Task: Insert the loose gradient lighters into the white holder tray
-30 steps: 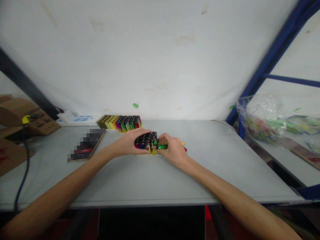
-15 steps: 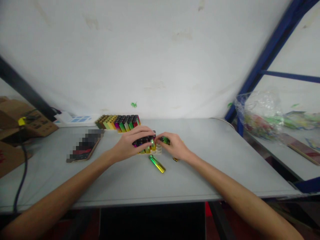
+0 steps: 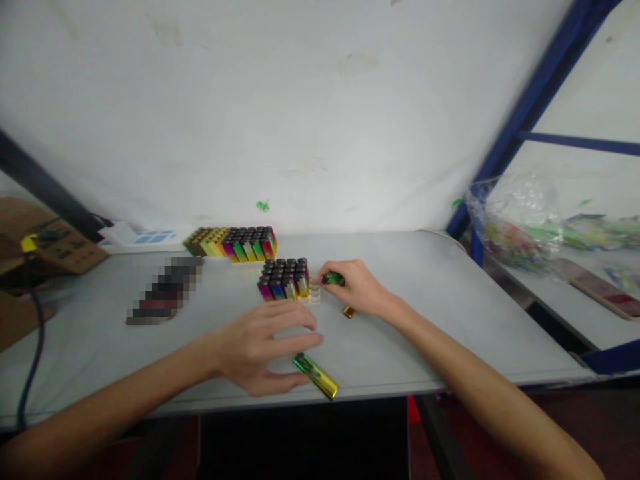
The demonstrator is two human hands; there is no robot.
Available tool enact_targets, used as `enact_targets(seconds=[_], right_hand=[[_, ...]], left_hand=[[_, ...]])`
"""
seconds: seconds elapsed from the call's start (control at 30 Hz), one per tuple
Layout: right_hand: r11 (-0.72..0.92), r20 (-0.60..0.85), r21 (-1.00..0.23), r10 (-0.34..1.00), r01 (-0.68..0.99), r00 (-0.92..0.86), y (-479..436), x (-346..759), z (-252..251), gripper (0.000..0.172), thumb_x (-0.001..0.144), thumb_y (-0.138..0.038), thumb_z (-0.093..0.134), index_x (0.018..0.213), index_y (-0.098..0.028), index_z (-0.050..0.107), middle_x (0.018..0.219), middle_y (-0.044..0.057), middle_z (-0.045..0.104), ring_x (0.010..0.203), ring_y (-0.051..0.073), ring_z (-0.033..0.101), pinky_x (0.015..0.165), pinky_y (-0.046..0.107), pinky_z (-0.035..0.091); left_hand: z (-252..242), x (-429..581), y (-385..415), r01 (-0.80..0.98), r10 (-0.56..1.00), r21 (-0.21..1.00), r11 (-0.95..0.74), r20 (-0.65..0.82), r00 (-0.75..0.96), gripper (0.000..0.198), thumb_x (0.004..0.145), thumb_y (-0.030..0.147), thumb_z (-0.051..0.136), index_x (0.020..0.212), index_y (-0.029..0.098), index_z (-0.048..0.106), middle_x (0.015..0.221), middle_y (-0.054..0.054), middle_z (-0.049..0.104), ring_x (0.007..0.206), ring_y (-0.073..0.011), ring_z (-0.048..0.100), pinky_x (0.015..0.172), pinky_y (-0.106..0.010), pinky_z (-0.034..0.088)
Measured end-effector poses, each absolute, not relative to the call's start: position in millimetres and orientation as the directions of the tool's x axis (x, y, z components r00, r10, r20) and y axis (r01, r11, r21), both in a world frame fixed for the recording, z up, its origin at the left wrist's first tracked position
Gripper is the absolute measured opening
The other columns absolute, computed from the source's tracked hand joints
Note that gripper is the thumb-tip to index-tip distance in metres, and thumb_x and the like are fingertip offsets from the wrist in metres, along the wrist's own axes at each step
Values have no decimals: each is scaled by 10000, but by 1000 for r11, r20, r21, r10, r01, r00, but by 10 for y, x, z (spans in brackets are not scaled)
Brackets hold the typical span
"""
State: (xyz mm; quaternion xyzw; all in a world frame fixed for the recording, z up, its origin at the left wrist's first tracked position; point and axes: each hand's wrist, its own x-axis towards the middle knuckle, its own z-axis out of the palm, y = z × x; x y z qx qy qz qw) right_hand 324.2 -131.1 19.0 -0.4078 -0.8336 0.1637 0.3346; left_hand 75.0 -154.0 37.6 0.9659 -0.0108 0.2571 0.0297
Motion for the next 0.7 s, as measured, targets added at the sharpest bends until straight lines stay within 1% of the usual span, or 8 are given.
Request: enact_targets(seconds=[0.1, 0.23, 0.3, 0.43, 0.5, 0.57, 0.63, 0.7], right_hand=[[609, 418, -525, 793, 595, -443, -1270, 3258, 147, 146, 922, -192, 612, 996, -206, 737, 819, -1, 752, 660, 135, 629, 669, 240, 451], [613, 391, -512, 790, 602, -472, -1264, 3252, 149, 186, 893, -140, 603, 993, -202, 747, 841, 9, 761, 670, 138, 642, 677, 241, 452], [617, 382, -505, 787, 604, -485, -1266, 3244, 160, 196, 878, -116, 600, 977, -195, 750, 858, 17, 766, 687, 141, 654, 689, 241, 456], [640, 387, -472, 768, 606, -510, -1247, 3253, 156, 181, 876, -109, 617, 983, -180, 746, 834, 21, 759, 671, 136, 643, 679, 238, 448], [637, 393, -465, 771, 615, -501, -1230, 3275, 152, 174, 879, -110, 625, 988, -175, 743, 833, 24, 761, 674, 138, 649, 680, 238, 451], [622, 400, -465, 783, 630, -477, -1217, 3304, 162, 166, 881, -112, 627, 982, -176, 742, 856, 32, 771, 706, 149, 671, 697, 244, 463], [605, 406, -468, 794, 644, -452, -1209, 3333, 183, 162, 878, -115, 630, 974, -180, 743, 896, 42, 781, 753, 165, 695, 723, 253, 476], [587, 403, -474, 807, 656, -431, -1203, 3355, 208, 167, 870, -113, 629, 967, -181, 746, 916, 47, 785, 772, 175, 705, 732, 258, 482]], left_hand=[[282, 717, -1635, -66, -31, 95, -993, 329, 944, 289, 937, 366, 627, 1165, 189, 641, 1082, -122, 697, 1013, -259, 653, 915, -396, 549], [132, 575, -1590, 33, 71, 158, -987, 239, 969, 250, 977, 213, 570, 1219, 200, 632, 1087, -86, 706, 1066, -231, 634, 984, -370, 512], [68, 511, -1559, 91, 131, 167, -982, 248, 960, 265, 1001, 185, 544, 1255, 205, 621, 1093, -73, 713, 1086, -217, 630, 1019, -358, 494], [-2, 473, -1544, 136, 172, 141, -981, 289, 942, 223, 1022, 184, 530, 1220, 173, 633, 1081, -78, 717, 1084, -211, 639, 1036, -358, 491], [5, 482, -1546, 150, 206, 194, -969, 315, 926, 205, 1020, 188, 536, 1196, 160, 639, 1077, -81, 715, 1072, -201, 646, 1031, -345, 502], [42, 486, -1537, 164, 266, 288, -943, 361, 894, 189, 1017, 201, 553, 1176, 161, 646, 1076, -75, 717, 1046, -180, 662, 999, -302, 520], [109, 477, -1510, 194, 346, 358, -913, 432, 833, 178, 1006, 200, 581, 1165, 170, 654, 1035, -54, 731, 957, -148, 687, 921, -249, 541], [209, 465, -1466, 246, 426, 386, -889, 500, 754, 172, 983, 210, 629, 1149, 187, 669, 953, -20, 743, 828, -119, 692, 826, -216, 545]])
